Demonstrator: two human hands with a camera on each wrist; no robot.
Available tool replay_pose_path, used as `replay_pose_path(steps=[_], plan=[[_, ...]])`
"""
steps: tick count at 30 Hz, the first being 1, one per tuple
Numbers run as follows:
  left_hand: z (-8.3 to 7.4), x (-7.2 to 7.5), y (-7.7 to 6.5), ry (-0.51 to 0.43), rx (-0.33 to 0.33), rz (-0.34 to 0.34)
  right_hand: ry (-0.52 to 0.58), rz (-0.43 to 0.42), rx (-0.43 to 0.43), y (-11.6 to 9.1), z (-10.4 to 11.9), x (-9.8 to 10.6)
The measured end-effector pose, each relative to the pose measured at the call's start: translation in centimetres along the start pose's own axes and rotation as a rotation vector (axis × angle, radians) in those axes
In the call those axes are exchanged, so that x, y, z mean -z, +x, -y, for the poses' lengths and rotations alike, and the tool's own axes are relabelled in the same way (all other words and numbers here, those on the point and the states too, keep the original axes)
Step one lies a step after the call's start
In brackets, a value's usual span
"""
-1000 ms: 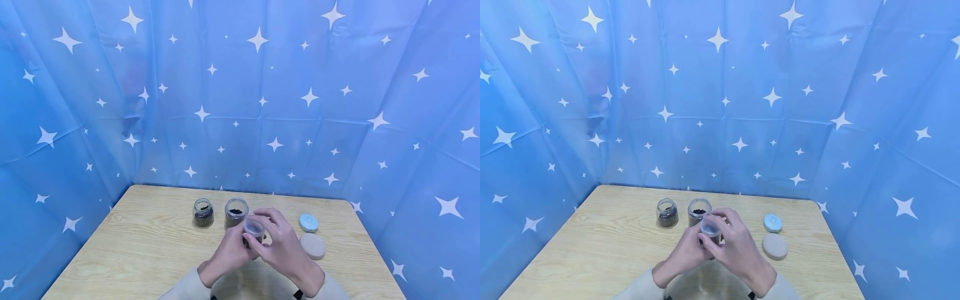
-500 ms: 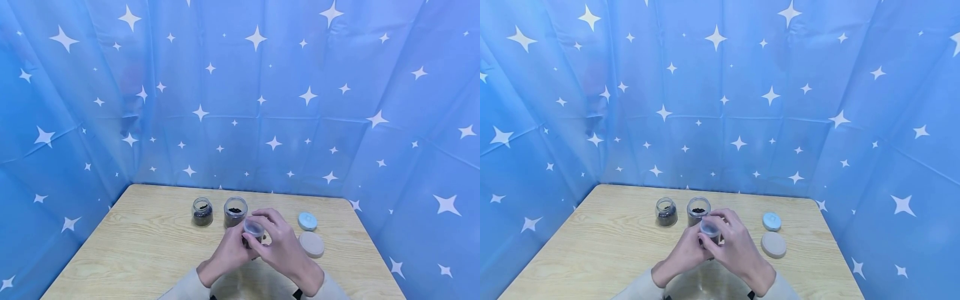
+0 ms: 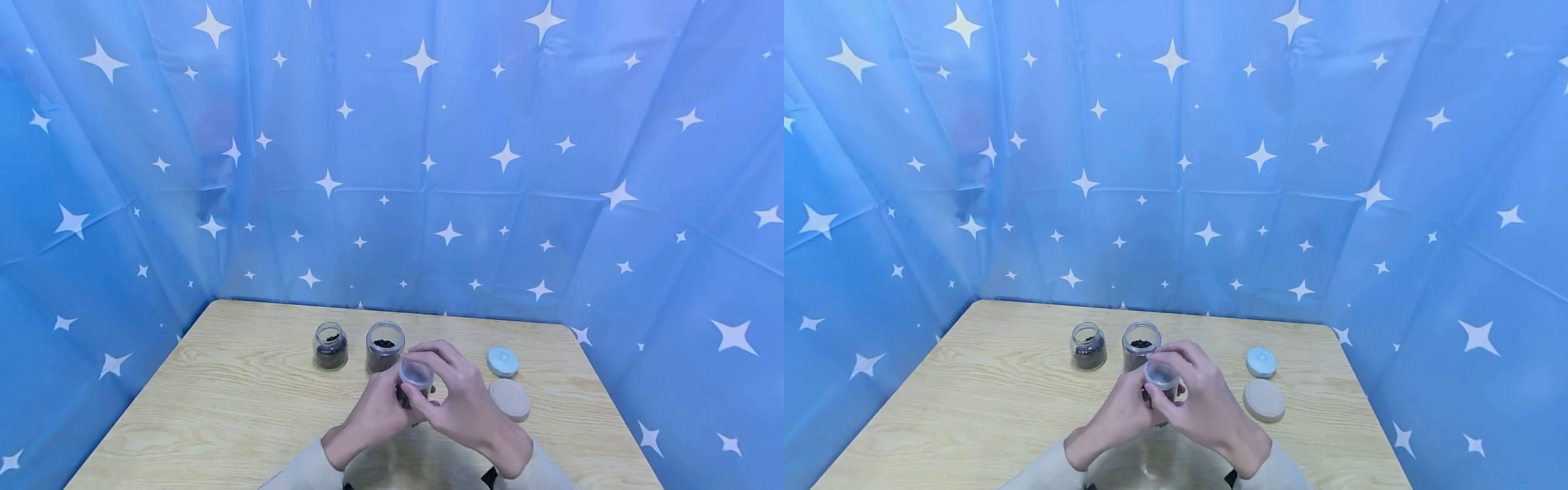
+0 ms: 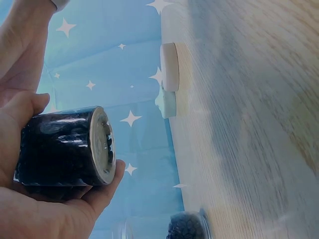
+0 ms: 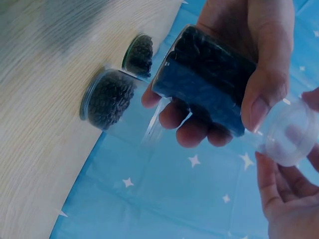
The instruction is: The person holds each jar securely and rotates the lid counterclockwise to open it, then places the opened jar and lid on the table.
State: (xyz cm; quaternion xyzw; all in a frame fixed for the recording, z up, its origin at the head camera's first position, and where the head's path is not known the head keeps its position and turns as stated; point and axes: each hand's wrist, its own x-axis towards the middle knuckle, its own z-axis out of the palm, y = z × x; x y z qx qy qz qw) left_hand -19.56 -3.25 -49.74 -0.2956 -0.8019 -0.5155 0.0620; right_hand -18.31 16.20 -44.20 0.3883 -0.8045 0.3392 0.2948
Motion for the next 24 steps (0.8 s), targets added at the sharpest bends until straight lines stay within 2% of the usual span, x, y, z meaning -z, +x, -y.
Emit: replay_pose_path(steps=[9, 18, 24], plan=[[0.2, 0.1, -0.2, -0.02, 0.012, 0.013, 0.014, 0.046, 0.032, 0.3, -0.4, 0.0], [0.3, 0.1, -0.4, -0.022, 0.053, 0.032, 0.06, 0.08, 0.117, 0.5, -0.9, 0.3], [0.4, 0.1, -0.5, -0.024, 0.039, 0.037, 0.091, 0.109, 0.161, 0.7, -1.2, 0.4]])
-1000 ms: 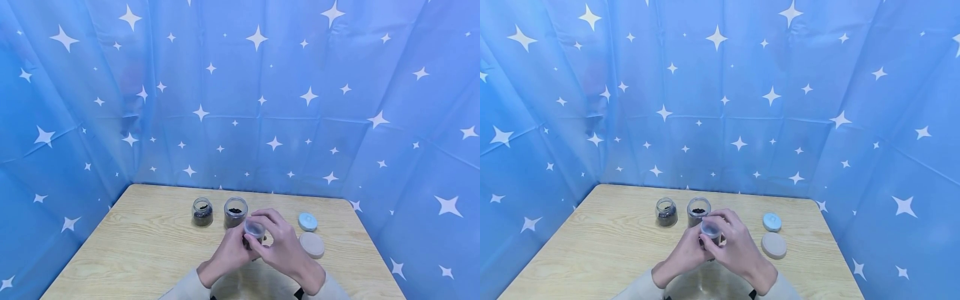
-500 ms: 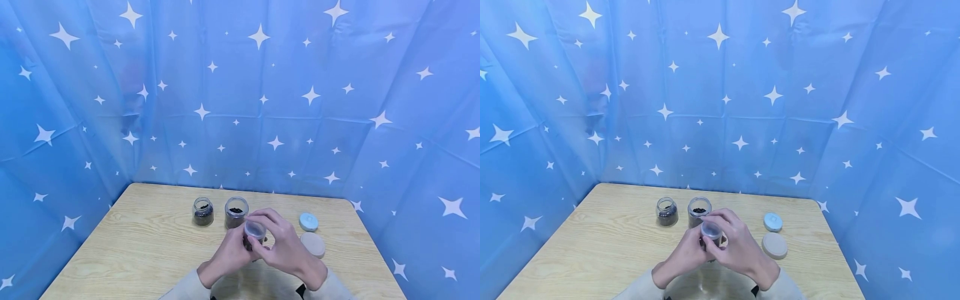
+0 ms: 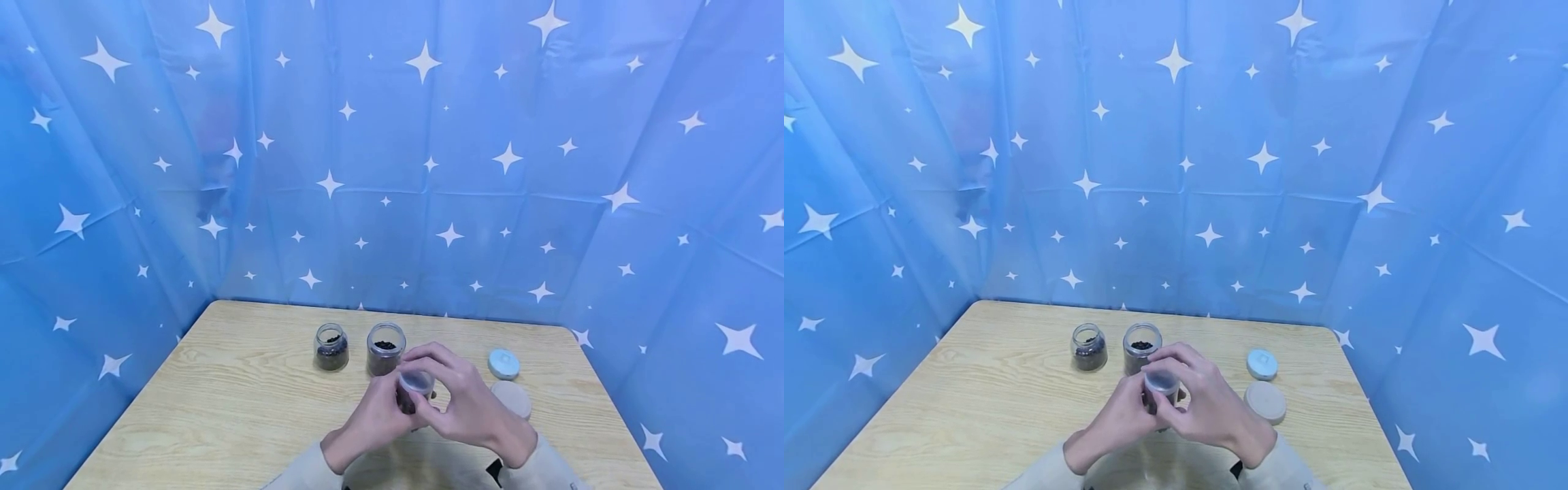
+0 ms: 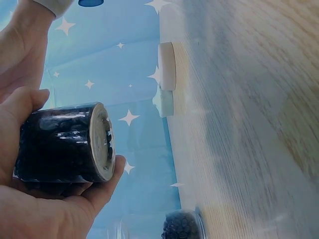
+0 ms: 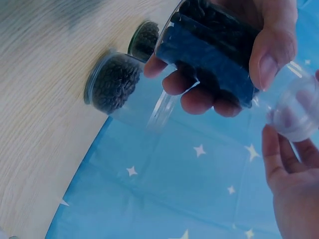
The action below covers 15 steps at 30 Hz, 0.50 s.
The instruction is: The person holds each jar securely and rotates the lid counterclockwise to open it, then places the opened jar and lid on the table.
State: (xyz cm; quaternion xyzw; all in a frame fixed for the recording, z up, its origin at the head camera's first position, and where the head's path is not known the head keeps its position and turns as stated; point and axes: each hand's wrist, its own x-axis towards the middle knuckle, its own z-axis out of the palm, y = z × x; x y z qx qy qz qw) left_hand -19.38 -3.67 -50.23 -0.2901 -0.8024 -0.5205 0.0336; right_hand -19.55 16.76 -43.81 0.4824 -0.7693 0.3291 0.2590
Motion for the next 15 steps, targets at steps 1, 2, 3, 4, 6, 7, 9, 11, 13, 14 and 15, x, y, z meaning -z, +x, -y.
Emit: replay_pose_path(steps=[1, 2, 3, 4, 6, 7, 9, 11, 13, 14, 15], plan=[[0.04, -0.02, 0.0, 0.0, -0.006, -0.001, 0.003, 0.004, 0.005, 0.02, -0.01, 0.02], [0.07, -0.03, -0.01, 0.0, -0.01, -0.002, 0.006, 0.007, 0.01, 0.03, -0.02, 0.03], [0.09, -0.04, 0.0, 0.0, -0.014, -0.002, 0.007, 0.01, 0.014, 0.04, -0.04, 0.04], [0.11, -0.05, 0.0, 0.001, -0.017, -0.003, 0.009, 0.012, 0.017, 0.05, -0.05, 0.05], [0.15, -0.07, 0.0, 0.003, -0.019, -0.004, 0.012, 0.015, 0.021, 0.03, -0.07, 0.06], [0.16, -0.08, -0.01, 0.0, -0.017, -0.004, 0.013, 0.016, 0.022, 0.02, -0.09, 0.06], [0.22, -0.11, -0.03, 0.001, -0.015, -0.002, 0.012, 0.018, 0.022, -0.01, -0.12, 0.06], [0.22, -0.13, -0.03, 0.004, -0.013, -0.005, 0.009, 0.02, 0.017, -0.06, -0.15, 0.08], [0.2, -0.13, -0.02, 0.003, -0.007, -0.004, 0.002, 0.026, 0.001, -0.15, -0.14, 0.15], [0.21, -0.12, 0.0, 0.001, -0.006, -0.004, -0.003, 0.03, -0.01, -0.2, -0.12, 0.19], [0.22, -0.12, 0.03, -0.007, -0.002, -0.002, -0.017, 0.032, -0.017, -0.24, -0.08, 0.23]])
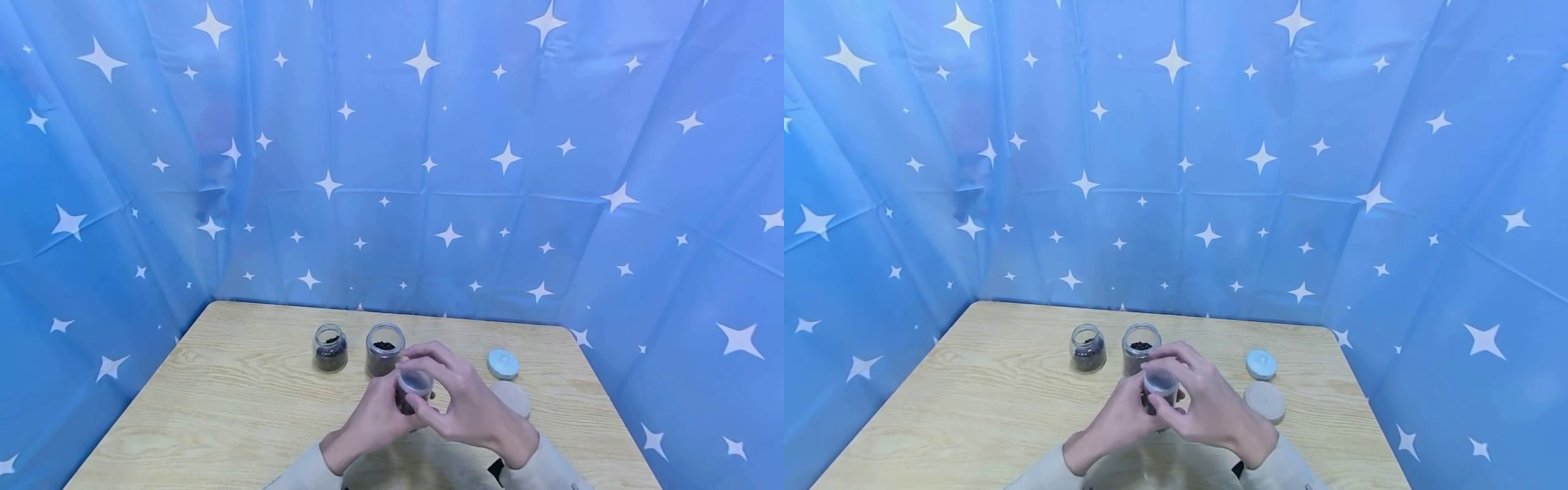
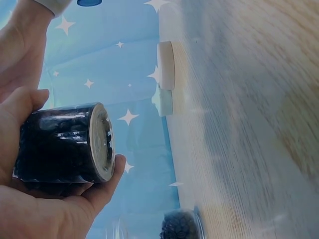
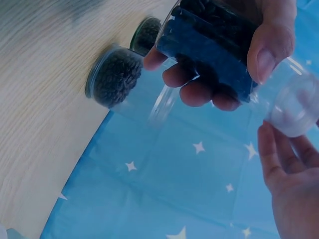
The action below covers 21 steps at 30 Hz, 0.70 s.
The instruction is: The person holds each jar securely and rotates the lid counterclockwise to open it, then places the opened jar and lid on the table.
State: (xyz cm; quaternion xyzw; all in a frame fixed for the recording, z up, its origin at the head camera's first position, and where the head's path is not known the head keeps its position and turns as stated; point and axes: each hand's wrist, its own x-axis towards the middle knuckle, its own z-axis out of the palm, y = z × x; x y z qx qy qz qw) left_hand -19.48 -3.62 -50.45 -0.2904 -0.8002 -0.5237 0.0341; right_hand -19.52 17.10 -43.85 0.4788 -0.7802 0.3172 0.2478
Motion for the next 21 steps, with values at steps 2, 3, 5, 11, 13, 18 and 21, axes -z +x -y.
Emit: replay_pose_path(steps=[2, 3, 5, 11, 13, 18, 21], plan=[[0.1, 0.0, 0.1, -0.023, 0.007, 0.006, -0.032, -0.002, -0.007, -0.1, 0.1, 0.0], [0.1, 0.0, 0.1, -0.038, 0.012, 0.011, -0.053, -0.004, -0.014, -0.1, 0.2, 0.1], [0.2, 0.0, 0.2, -0.063, 0.019, 0.016, -0.1, -0.015, -0.018, -0.2, 0.5, 0.1], [0.3, 0.1, 0.2, -0.074, 0.022, -0.002, -0.203, -0.049, -0.026, -0.5, 1.2, -0.1], [0.3, 0.2, 0.2, -0.069, 0.019, -0.005, -0.225, -0.058, -0.026, -0.5, 1.3, -0.2], [0.5, 0.4, 0.2, -0.056, 0.019, -0.007, -0.244, -0.07, -0.02, -0.7, 1.3, -0.2], [0.6, 0.4, 0.2, -0.048, 0.02, -0.014, -0.24, -0.07, -0.017, -0.7, 1.3, -0.2]])
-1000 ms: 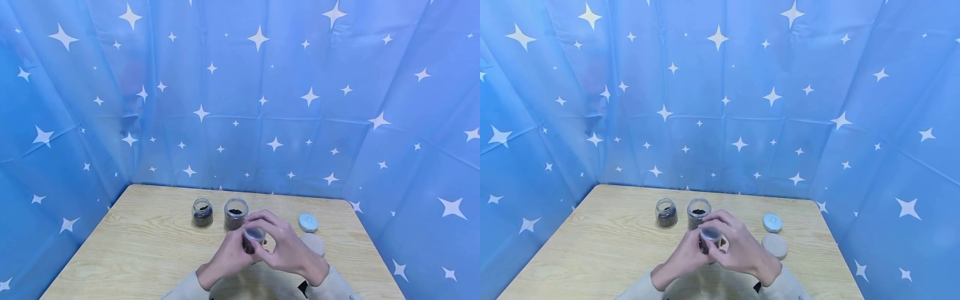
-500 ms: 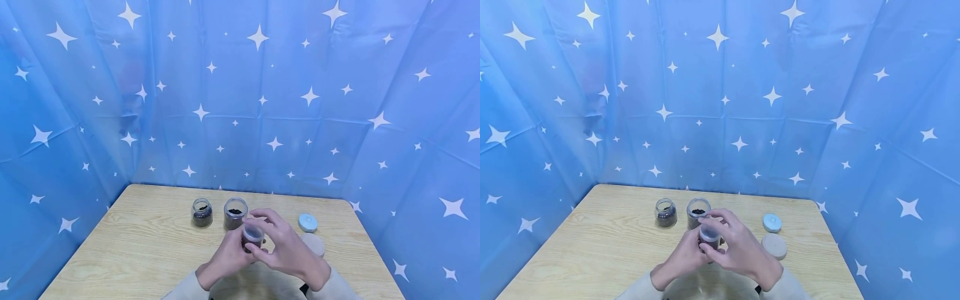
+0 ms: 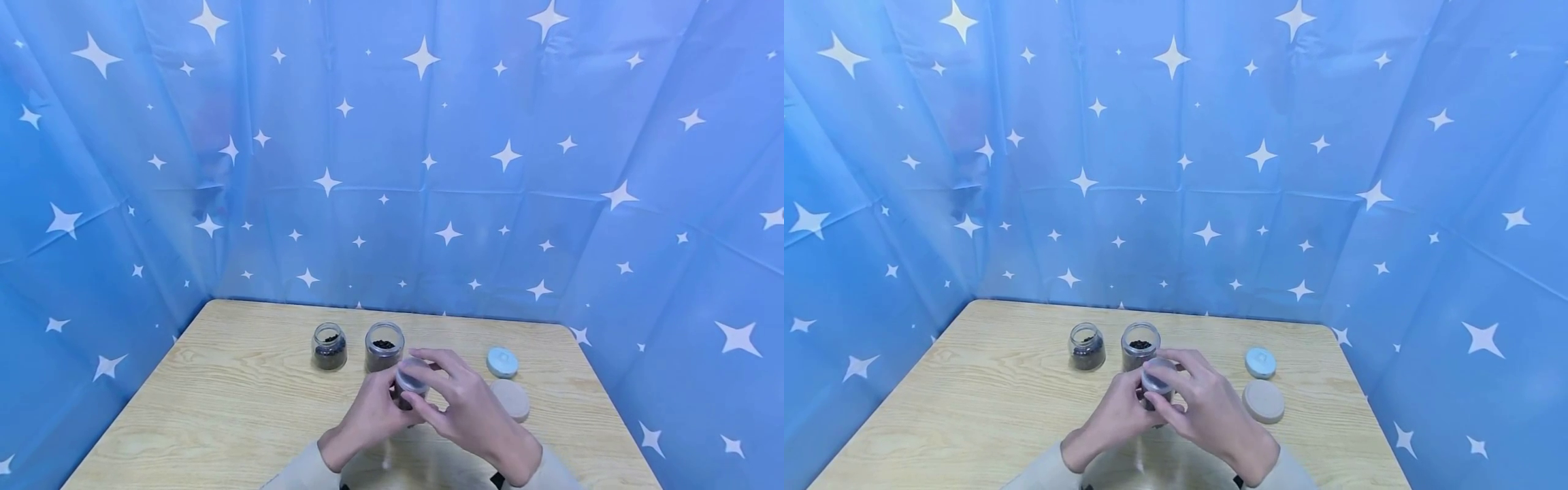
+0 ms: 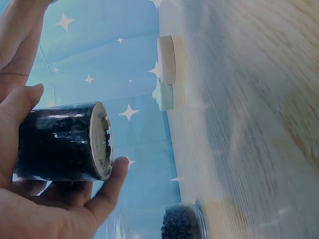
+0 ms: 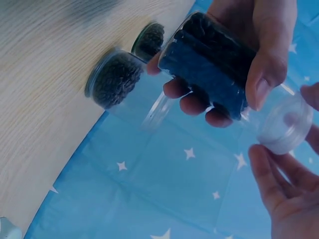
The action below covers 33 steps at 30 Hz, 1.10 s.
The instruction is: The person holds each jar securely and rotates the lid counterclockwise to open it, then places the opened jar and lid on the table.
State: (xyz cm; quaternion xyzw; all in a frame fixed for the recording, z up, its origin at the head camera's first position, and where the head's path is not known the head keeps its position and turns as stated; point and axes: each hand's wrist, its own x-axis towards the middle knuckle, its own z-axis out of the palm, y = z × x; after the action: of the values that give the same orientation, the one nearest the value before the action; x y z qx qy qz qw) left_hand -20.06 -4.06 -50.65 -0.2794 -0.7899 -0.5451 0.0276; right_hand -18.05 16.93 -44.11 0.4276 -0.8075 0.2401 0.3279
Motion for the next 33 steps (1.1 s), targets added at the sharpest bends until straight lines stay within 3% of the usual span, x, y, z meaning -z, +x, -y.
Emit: replay_pose_path(steps=[9, 15, 22, 33], plan=[[-0.17, 0.13, -0.05, 0.013, -0.009, -0.041, 0.0, 0.008, -0.004, 0.23, 0.17, 0.21], [-0.38, 0.22, 0.02, 0.071, -0.005, -0.085, 0.006, 0.012, -0.026, 0.26, 0.2, 0.33], [-0.43, 0.25, 0.07, 0.009, 0.017, -0.067, 0.008, 0.014, -0.04, 0.3, 0.18, 0.49], [-0.32, 0.5, 0.0, -0.005, 0.01, -0.05, 0.016, 0.023, -0.039, 0.22, 0.3, 0.63]])
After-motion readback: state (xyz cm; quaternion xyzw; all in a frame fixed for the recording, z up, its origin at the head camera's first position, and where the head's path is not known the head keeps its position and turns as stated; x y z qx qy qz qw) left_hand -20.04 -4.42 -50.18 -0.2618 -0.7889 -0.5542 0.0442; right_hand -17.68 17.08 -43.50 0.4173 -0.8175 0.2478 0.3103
